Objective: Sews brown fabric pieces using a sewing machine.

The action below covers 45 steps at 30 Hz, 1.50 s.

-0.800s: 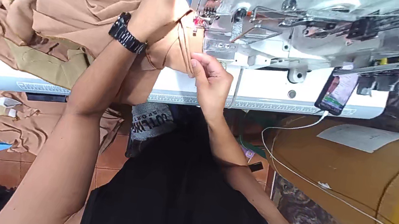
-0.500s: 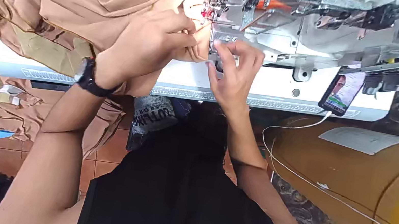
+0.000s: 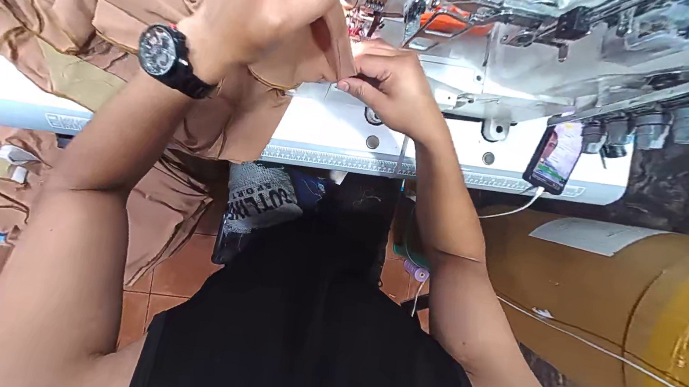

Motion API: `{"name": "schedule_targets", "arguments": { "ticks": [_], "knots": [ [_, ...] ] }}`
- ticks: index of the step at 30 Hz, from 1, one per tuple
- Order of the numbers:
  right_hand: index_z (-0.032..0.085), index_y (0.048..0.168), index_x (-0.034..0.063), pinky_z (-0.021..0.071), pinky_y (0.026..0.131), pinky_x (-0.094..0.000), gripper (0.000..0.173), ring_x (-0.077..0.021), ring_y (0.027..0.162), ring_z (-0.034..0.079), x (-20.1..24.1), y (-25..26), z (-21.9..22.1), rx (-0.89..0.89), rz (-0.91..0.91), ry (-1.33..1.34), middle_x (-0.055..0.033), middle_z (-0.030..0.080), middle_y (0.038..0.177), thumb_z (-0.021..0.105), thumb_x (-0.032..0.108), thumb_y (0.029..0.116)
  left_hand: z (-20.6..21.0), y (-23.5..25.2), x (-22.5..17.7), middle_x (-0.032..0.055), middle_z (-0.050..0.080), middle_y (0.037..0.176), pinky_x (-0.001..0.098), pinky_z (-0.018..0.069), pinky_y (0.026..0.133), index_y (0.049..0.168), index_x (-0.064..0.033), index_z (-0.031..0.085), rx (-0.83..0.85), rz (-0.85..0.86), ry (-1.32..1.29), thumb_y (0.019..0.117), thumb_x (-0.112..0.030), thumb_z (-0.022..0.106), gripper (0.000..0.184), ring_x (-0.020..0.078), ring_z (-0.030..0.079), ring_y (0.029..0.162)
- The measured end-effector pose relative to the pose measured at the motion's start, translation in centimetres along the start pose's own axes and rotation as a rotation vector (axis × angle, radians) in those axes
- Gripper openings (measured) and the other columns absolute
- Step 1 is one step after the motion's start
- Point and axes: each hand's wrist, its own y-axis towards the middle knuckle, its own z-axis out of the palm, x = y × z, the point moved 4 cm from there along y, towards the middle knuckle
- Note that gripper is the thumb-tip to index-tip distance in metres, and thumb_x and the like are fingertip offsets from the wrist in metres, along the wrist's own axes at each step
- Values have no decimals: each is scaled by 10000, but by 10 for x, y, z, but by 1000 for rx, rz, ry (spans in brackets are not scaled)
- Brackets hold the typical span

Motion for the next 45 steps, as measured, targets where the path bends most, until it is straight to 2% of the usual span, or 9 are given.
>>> {"name": "schedule_targets", "arguments": {
  "ticks": [6, 10, 15, 19, 26, 31, 34, 37, 45],
  "knots": [
    [748, 874, 13, 483, 1040, -466, 226, -257, 1090, 696, 6, -9, 10, -101, -53, -76, -115, 761, 965, 637, 156, 1010, 20, -22, -11, 190, 659, 808, 389, 460, 540, 888, -2, 592, -326, 64, 18, 1017, -53, 544, 148, 298, 649, 690],
    [773, 870, 20, 482, 1011, -478, 211, -248, 1087, 690, 27, -21, 18, -127, -90, 19, -106, 768, 984, 678, 170, 984, 12, -16, -14, 249, 683, 903, 461, 497, 567, 932, 31, 606, -83, 66, -70, 1026, -36, 532, 136, 378, 680, 750],
    [738, 842, 31, 505, 970, -445, 170, -266, 1059, 678, 37, -40, 48, -119, -113, -29, -100, 738, 929, 690, 138, 965, 20, -8, -27, 209, 716, 1184, 465, 568, 894, 1092, 17, 701, 162, -69, -486, 982, -5, 486, 242, 327, 697, 1106],
    [735, 842, -8, 523, 1012, -423, 149, -259, 1049, 692, 37, -40, 42, -214, -162, 100, -123, 738, 910, 727, 105, 939, 47, -19, -28, 236, 653, 1223, 574, 549, 775, 1248, -15, 680, 438, -209, -314, 1028, -38, 453, 317, 432, 670, 1024],
    [746, 860, -32, 560, 944, -347, 159, -218, 1026, 695, 43, -26, -4, -162, -189, 179, -137, 736, 950, 738, 113, 926, 63, -34, -50, 199, 667, 1247, 532, 465, 853, 1294, -92, 709, 314, -439, -262, 990, 39, 466, 410, 378, 634, 1108],
    [757, 854, 10, 484, 1048, -461, 167, -238, 1103, 681, 31, -48, 23, -180, -118, 118, -107, 753, 963, 735, 154, 936, 59, -37, -19, 219, 659, 1263, 573, 486, 871, 1374, -260, 675, 432, -267, -311, 994, 42, 471, 526, 419, 632, 1132],
    [742, 822, 38, 403, 1087, -546, 170, -243, 1101, 687, 25, -55, 52, -269, -91, 18, -89, 754, 924, 741, 165, 935, 53, -38, 5, 243, 663, 1188, 572, 505, 865, 1297, -168, 708, 451, -54, -416, 1027, -19, 470, 390, 425, 643, 1076],
    [763, 853, 50, 373, 1059, -545, 143, -225, 1110, 676, 22, -52, 57, -310, -78, 42, -69, 763, 931, 749, 173, 926, 46, -20, 5, 225, 696, 1163, 546, 524, 890, 1005, -9, 711, 412, 17, -493, 999, -64, 479, 239, 388, 676, 1067],
    [776, 875, 59, 368, 1043, -529, 136, -205, 1122, 666, 22, -49, 59, -329, -63, 92, -58, 767, 953, 747, 181, 931, 37, 6, -3, 187, 653, 903, 520, 480, 545, 878, -5, 615, 580, 153, -418, 993, -86, 440, 225, 381, 670, 755]
  ]
}}
